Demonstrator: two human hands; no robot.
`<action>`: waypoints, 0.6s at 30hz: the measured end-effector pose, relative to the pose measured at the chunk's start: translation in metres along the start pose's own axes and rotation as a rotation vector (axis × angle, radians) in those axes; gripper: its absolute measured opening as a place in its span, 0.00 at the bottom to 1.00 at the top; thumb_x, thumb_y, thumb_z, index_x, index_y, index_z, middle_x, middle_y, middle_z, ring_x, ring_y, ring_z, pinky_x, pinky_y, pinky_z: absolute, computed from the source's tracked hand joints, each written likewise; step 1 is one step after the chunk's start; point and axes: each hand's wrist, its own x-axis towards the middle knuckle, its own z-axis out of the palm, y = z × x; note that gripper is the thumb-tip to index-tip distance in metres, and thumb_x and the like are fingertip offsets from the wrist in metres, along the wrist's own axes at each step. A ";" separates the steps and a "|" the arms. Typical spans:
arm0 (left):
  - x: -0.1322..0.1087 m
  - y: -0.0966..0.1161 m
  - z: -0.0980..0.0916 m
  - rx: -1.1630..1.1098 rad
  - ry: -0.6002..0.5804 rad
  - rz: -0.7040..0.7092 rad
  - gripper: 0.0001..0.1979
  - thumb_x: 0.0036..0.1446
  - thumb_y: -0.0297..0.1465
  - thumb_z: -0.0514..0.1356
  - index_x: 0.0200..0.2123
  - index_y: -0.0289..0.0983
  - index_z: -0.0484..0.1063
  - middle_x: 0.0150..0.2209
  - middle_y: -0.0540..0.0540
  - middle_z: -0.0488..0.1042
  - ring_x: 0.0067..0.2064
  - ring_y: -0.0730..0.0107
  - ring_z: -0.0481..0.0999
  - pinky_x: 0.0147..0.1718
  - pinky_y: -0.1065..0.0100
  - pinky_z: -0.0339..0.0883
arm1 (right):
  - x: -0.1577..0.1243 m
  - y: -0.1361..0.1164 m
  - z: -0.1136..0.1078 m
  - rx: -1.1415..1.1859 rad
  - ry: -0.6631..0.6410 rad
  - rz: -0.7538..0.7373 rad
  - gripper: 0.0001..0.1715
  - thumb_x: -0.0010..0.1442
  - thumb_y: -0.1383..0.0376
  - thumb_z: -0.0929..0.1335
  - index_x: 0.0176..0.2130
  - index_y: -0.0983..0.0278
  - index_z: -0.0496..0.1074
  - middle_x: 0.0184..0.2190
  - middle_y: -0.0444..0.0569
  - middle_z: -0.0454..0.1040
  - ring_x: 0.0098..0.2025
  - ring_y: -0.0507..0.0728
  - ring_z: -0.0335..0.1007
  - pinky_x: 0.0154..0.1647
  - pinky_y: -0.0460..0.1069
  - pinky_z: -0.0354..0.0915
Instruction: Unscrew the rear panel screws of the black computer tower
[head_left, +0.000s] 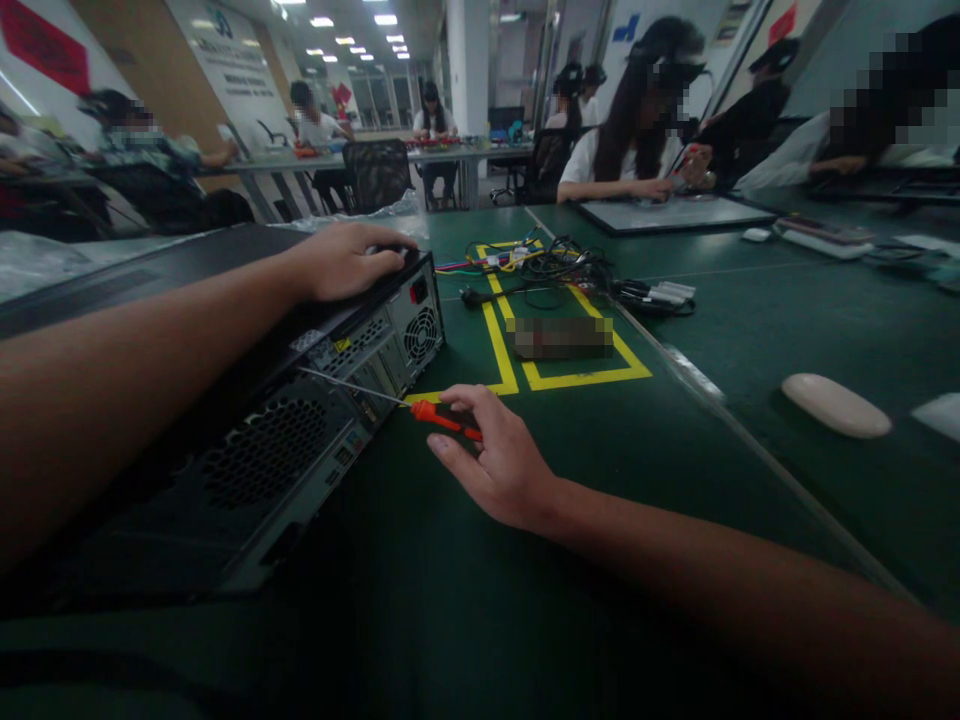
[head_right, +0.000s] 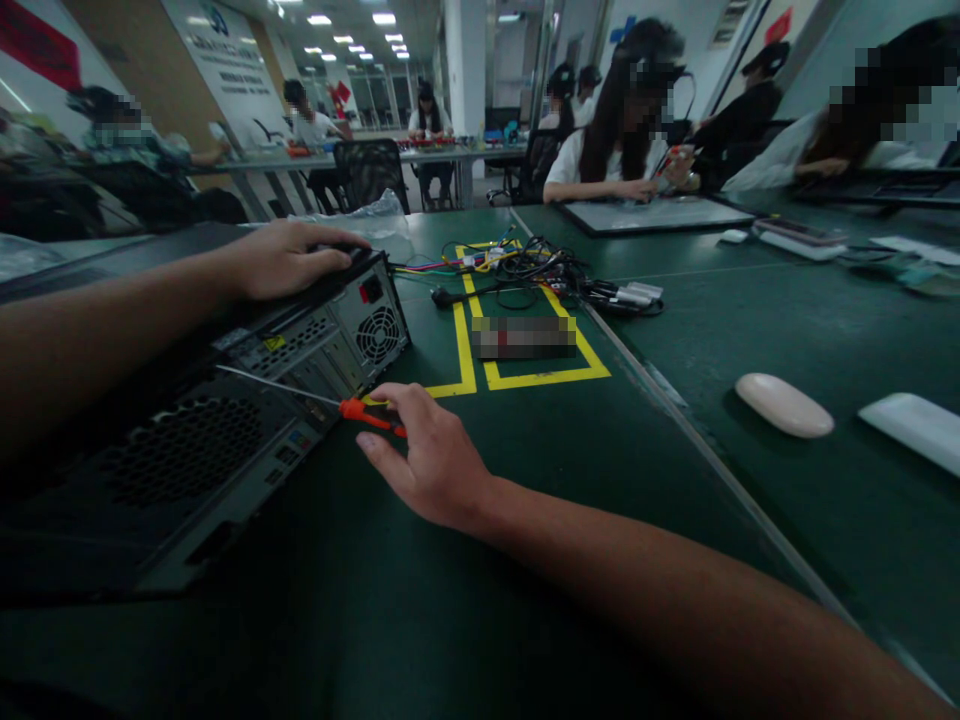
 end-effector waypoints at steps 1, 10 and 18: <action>0.001 -0.002 0.000 -0.009 0.004 -0.005 0.41 0.74 0.49 0.52 0.78 0.36 0.81 0.74 0.36 0.83 0.72 0.36 0.82 0.76 0.47 0.67 | 0.000 0.000 0.000 0.003 -0.001 0.001 0.18 0.80 0.58 0.73 0.65 0.57 0.73 0.58 0.54 0.85 0.57 0.64 0.85 0.61 0.61 0.80; -0.003 0.004 -0.001 0.000 0.002 0.001 0.42 0.75 0.48 0.50 0.79 0.31 0.78 0.78 0.34 0.80 0.72 0.42 0.80 0.77 0.46 0.66 | 0.001 0.006 0.003 0.018 0.017 -0.024 0.11 0.81 0.63 0.71 0.60 0.57 0.74 0.56 0.54 0.85 0.56 0.62 0.85 0.59 0.60 0.81; -0.001 -0.002 0.002 0.001 0.018 0.019 0.40 0.75 0.50 0.52 0.78 0.36 0.80 0.76 0.41 0.82 0.71 0.43 0.79 0.75 0.47 0.68 | 0.002 0.002 0.002 -0.008 0.001 0.018 0.11 0.80 0.63 0.73 0.59 0.56 0.75 0.55 0.53 0.85 0.56 0.63 0.84 0.60 0.61 0.80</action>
